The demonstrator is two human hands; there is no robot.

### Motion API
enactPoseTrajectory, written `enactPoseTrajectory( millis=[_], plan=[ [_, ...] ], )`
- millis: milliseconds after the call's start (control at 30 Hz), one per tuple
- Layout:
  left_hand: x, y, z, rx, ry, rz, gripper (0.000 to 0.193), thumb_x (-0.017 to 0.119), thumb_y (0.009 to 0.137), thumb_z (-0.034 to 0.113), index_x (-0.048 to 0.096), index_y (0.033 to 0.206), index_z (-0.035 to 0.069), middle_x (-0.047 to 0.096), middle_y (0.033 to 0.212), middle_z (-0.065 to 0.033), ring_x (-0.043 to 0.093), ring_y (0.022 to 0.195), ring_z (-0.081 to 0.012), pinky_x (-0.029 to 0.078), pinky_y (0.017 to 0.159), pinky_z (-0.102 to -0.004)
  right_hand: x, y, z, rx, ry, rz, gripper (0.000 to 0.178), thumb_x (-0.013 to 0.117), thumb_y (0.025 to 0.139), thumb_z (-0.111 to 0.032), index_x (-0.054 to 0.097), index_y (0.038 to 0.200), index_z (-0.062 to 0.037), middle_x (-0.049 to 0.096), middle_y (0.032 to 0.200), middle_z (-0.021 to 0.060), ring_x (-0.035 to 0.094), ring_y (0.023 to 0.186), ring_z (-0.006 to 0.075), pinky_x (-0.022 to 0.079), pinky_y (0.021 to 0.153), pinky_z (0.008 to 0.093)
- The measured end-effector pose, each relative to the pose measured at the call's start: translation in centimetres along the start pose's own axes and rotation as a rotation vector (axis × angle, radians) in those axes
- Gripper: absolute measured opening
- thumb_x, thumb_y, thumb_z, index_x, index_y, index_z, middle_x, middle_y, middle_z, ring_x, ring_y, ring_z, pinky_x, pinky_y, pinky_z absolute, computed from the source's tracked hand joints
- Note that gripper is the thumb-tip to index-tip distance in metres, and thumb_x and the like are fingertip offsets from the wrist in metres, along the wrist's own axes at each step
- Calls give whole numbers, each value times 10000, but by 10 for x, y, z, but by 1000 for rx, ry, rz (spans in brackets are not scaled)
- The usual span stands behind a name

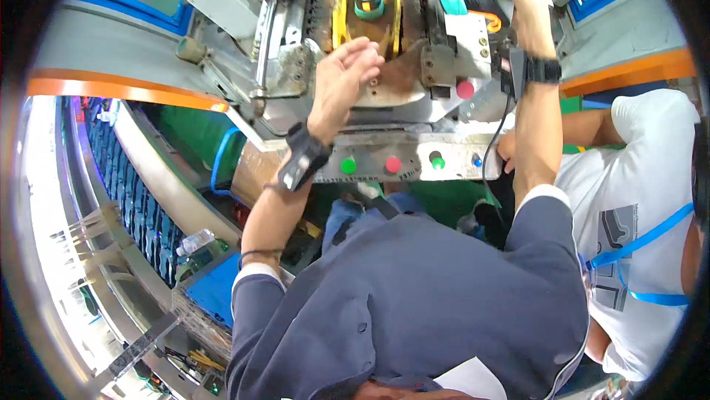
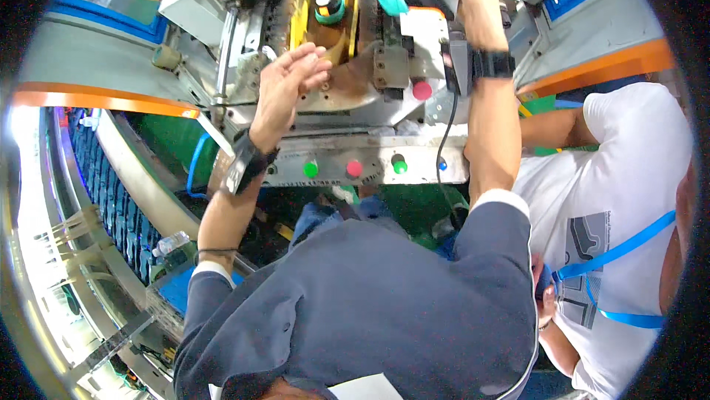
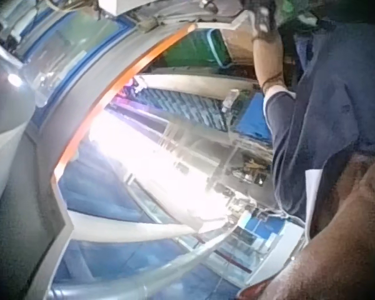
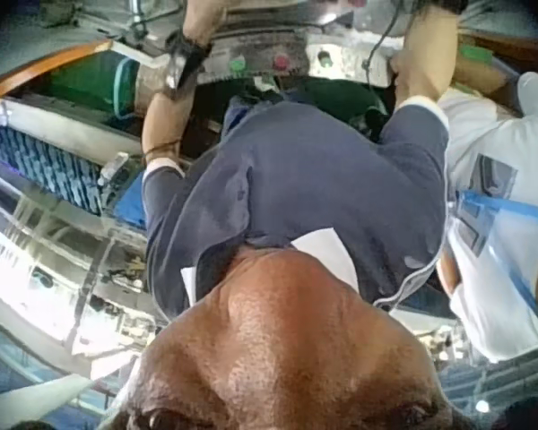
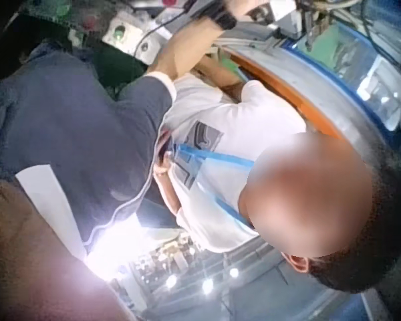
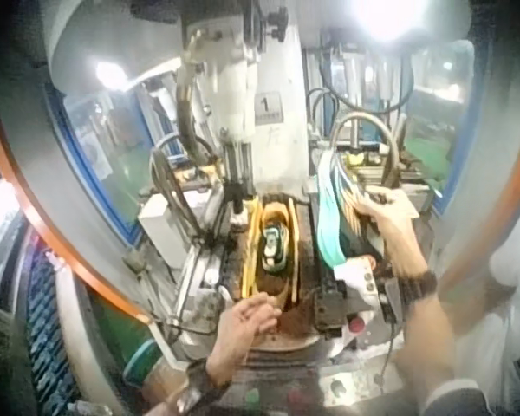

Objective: Using an industrial press machine to attach or shape shoe components as part of a production line.

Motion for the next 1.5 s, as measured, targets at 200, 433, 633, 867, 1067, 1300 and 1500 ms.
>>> enactPoseTrajectory(
  millis=[200,433,633,867,1067,1300,1500],
  plan=[
    [-79,159,-3,134,611,213,388,789,785,265,591,969,-14,624,820,-52,582,693,-109,478,595,-242,-1,-54,13,422,337,86,403,750,763,-32,632,1146,7,665,1019,69,625,878,137,498,781,254],
    [-58,244,-37,25,1015,325,754,805,649,315,431,1186,-59,625,1081,-261,638,1001,-370,524,868,-458,-36,-101,-30,346,48,236,428,716,768,-33,612,1178,35,657,1024,86,617,862,130,502,802,252],
    [-102,256,-57,-91,576,272,419,762,700,215,559,975,-27,672,910,-149,669,774,-282,546,653,-383,6,-43,-1,312,-361,87,414,795,696,-144,681,1053,31,687,923,75,600,807,103,485,739,239],
    [-103,21,26,-284,-293,-32,327,669,862,137,603,1143,-17,677,1020,-84,661,842,-162,549,725,-315,178,72,123,334,-756,-509,503,805,597,-399,675,792,46,654,697,139,652,591,220,531,522,318],
    [-238,-157,44,-163,8,333,686,695,727,121,448,1344,-50,556,1259,-150,558,1148,-236,424,1008,-358,299,62,189,279,-940,-445,570,800,610,-377,674,1023,-5,680,1055,214,652,1029,313,513,914,377],
    [-290,-291,49,-10,-113,899,374,579,910,164,503,1239,5,594,1121,-78,612,989,-177,523,731,-289,343,26,229,53,-1098,-270,442,762,705,-350,662,984,-22,701,948,211,699,866,344,564,747,422],
    [-266,-342,5,54,-445,1115,257,628,916,206,615,1119,49,677,1048,-60,645,884,-176,520,701,-319,331,28,234,-34,-1046,-140,236,725,762,-249,693,870,-42,695,818,153,682,710,296,541,644,379]
  ],
)
Point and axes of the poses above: each hand's wrist, its own y-axis towards the middle knuckle, its own x-axis out of the palm, z = x × y, the point moved 10 cm from there along y, towards the middle knuckle
